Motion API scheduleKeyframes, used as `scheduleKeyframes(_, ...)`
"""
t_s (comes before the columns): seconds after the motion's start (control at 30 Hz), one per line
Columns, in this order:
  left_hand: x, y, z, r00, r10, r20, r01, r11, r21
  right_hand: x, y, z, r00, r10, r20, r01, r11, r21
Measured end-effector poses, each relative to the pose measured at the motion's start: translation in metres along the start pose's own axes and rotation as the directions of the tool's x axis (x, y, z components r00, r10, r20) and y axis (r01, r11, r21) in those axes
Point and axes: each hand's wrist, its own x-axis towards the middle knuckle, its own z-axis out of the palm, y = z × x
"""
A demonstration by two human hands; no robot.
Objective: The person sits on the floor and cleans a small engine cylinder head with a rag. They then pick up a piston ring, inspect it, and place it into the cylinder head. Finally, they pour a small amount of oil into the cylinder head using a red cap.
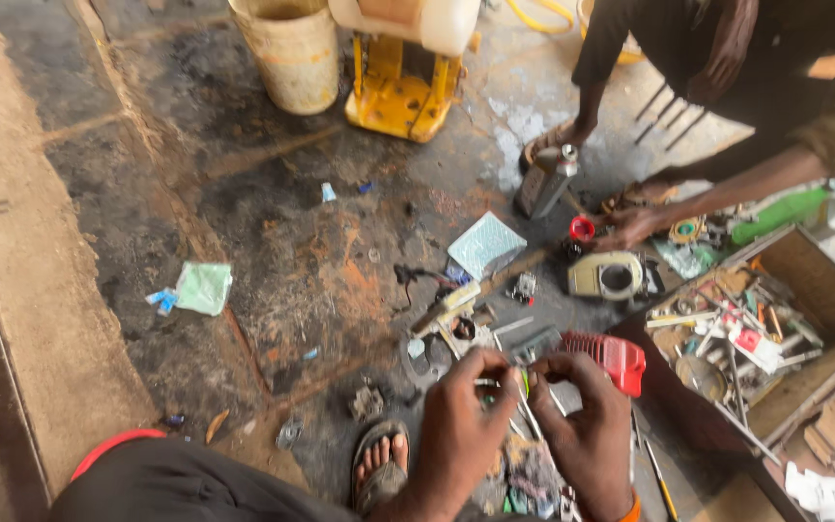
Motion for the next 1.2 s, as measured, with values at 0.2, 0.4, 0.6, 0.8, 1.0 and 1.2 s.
scheduleKeyframes(0.2,0.013,-0.020,-0.006,0.936,-0.329,0.129,0.342,0.752,-0.564,0.012,0.024,-0.030,0.978,-0.027,0.206,0.018,0.999,0.048)
scheduleKeyframes(0.4,0.012,-0.028,-0.009,0.879,-0.457,0.137,0.469,0.772,-0.429,0.029,0.060,-0.032,0.748,0.331,0.575,0.058,0.830,-0.554)
scheduleKeyframes(0.6,0.012,-0.034,-0.007,0.896,-0.409,0.175,0.444,0.798,-0.407,0.031,0.083,-0.011,0.656,0.317,0.685,0.104,0.861,-0.498)
scheduleKeyframes(0.8,0.014,-0.042,-0.005,0.877,-0.436,0.202,0.480,0.807,-0.343,0.042,0.077,-0.011,0.891,0.121,0.438,-0.237,0.946,0.220)
scheduleKeyframes(1.0,0.015,-0.052,-0.002,0.890,-0.409,0.200,0.451,0.853,-0.263,0.032,0.077,-0.005,0.896,0.195,0.399,-0.391,0.773,0.500)
scheduleKeyframes(1.2,0.013,-0.063,0.002,0.887,-0.436,0.152,0.462,0.851,-0.250,0.028,0.084,0.013,0.909,0.177,0.377,-0.355,0.802,0.481)
